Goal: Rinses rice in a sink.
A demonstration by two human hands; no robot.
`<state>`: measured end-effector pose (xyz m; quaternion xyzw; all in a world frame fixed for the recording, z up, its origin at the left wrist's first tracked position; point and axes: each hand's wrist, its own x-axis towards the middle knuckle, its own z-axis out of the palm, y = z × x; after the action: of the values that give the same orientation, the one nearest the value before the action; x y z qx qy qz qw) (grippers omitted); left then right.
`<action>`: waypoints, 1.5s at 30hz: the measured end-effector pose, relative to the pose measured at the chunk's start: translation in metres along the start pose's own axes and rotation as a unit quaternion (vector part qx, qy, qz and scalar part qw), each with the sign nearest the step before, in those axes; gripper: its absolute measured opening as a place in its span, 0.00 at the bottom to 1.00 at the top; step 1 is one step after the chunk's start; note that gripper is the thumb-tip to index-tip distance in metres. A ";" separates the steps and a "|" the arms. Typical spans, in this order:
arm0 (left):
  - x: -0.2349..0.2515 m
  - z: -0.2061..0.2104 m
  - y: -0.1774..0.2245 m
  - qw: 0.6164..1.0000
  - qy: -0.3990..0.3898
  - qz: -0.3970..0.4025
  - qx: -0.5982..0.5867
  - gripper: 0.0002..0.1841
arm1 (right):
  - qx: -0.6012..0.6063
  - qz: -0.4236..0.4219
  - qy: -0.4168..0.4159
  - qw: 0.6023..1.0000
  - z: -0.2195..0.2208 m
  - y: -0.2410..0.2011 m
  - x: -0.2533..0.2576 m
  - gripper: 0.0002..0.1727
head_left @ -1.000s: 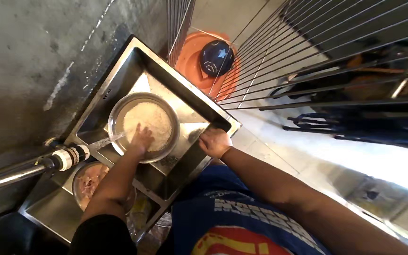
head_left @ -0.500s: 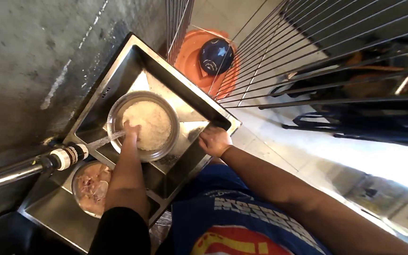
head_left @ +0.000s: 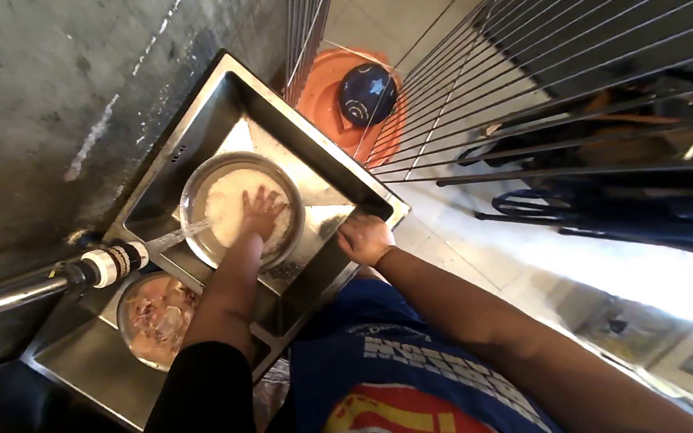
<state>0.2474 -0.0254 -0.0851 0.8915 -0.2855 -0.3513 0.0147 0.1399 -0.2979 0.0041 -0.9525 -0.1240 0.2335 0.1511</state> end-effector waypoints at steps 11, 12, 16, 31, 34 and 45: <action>-0.030 -0.039 -0.076 0.921 0.028 -0.341 -0.184 0.42 | 0.009 -0.008 0.041 0.999 0.003 0.001 -0.003 0.21; -0.034 -0.039 -0.080 0.916 0.020 -0.353 -0.190 0.43 | 0.012 -0.009 0.041 0.999 0.002 0.002 -0.003 0.21; -0.039 -0.034 -0.086 0.910 -0.036 -0.365 -0.192 0.43 | 0.016 -0.012 0.053 0.998 0.003 0.002 -0.002 0.21; -0.018 -0.032 0.004 0.995 -0.013 -0.053 -0.082 0.34 | 0.014 -0.011 0.024 1.000 -0.001 0.001 -0.002 0.20; 0.001 -0.006 0.005 1.000 0.008 0.001 -0.027 0.32 | 0.004 -0.003 0.013 1.000 -0.001 0.001 -0.001 0.20; -0.011 -0.014 -0.052 0.915 0.070 -0.320 -0.236 0.44 | -0.013 0.002 0.025 1.000 0.001 0.000 -0.003 0.22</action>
<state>0.2762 0.0211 -0.0794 0.9282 0.1084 -0.3309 0.1312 0.1370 -0.2988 0.0042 -0.9601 -0.1213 0.2084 0.1415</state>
